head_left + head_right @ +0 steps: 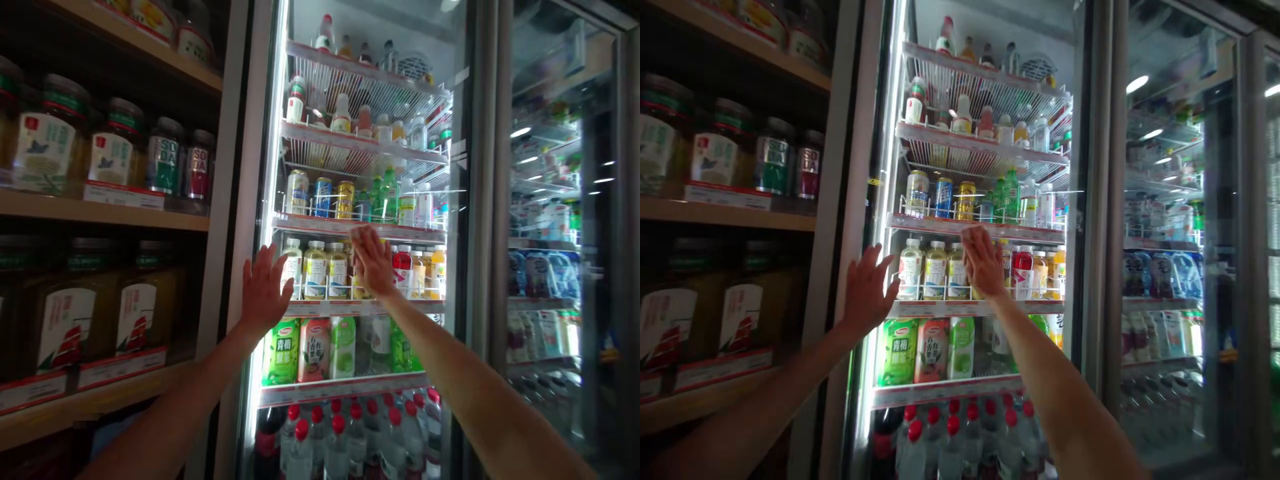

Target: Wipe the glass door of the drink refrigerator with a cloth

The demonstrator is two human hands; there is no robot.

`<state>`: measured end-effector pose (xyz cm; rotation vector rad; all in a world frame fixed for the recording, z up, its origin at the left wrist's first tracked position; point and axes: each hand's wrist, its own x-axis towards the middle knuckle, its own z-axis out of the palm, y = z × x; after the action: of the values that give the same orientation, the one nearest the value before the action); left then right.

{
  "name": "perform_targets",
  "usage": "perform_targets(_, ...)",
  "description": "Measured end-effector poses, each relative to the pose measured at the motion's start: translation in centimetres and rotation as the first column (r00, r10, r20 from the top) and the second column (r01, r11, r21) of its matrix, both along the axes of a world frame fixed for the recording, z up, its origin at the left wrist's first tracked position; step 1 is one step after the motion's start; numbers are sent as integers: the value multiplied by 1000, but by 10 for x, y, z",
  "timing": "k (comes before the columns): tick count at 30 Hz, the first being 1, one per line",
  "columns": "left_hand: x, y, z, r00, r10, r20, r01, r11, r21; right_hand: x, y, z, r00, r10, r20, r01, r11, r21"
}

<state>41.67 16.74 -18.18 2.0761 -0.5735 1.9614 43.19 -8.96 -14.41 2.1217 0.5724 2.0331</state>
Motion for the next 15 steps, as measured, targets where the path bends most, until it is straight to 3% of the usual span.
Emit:
perform_targets(1, 1, -7, 1, 1000, -7, 3, 7, 1000, 9, -1, -5, 1, 1000, -15, 22, 12, 992, 128)
perform_targets(2, 2, -13, 2, 1000, -12, 6, 11, 1000, 19, -2, -9, 0, 1000, -20, 23, 15, 985, 175)
perform_targets(3, 3, -19, 3, 1000, -15, 9, 14, 999, 29, -3, -11, -4, 1000, -13, 6, 12, 991, 136)
perform_targets(4, 4, -25, 4, 1000, -17, 12, 17, 999, 38, -5, -11, -9, 1000, 3, -26, -3, 1000, 20)
perform_targets(6, 6, -34, 5, 1000, -24, 18, 23, 998, 55, -7, -14, -20, 995, 20, -96, -44, 967, -253)
perform_targets(8, 9, -41, 5, 999, -29, 19, 28, 997, 67, -6, -20, -22, 994, 10, -106, -42, 950, -309)
perform_targets(10, 12, -46, 3, 999, -31, 17, 30, 997, 77, -2, -31, -15, 999, -18, -48, 15, 998, -64)
perform_targets(12, 16, -49, 1, 999, -31, 11, 30, 996, 83, 2, -40, -5, 998, -58, 16, 52, 967, 251)
perform_targets(13, 18, -49, 0, 999, -32, 9, 31, 996, 87, 3, -43, -2, 997, -70, 38, 53, 940, 337)
perform_targets(14, 20, -50, -1, 999, -33, 9, 33, 995, 92, 2, -45, -2, 997, -70, 43, 51, 938, 344)
perform_targets(15, 22, -50, -2, 999, -36, 9, 35, 995, 96, 1, -46, -5, 998, -56, 25, 48, 964, 263)
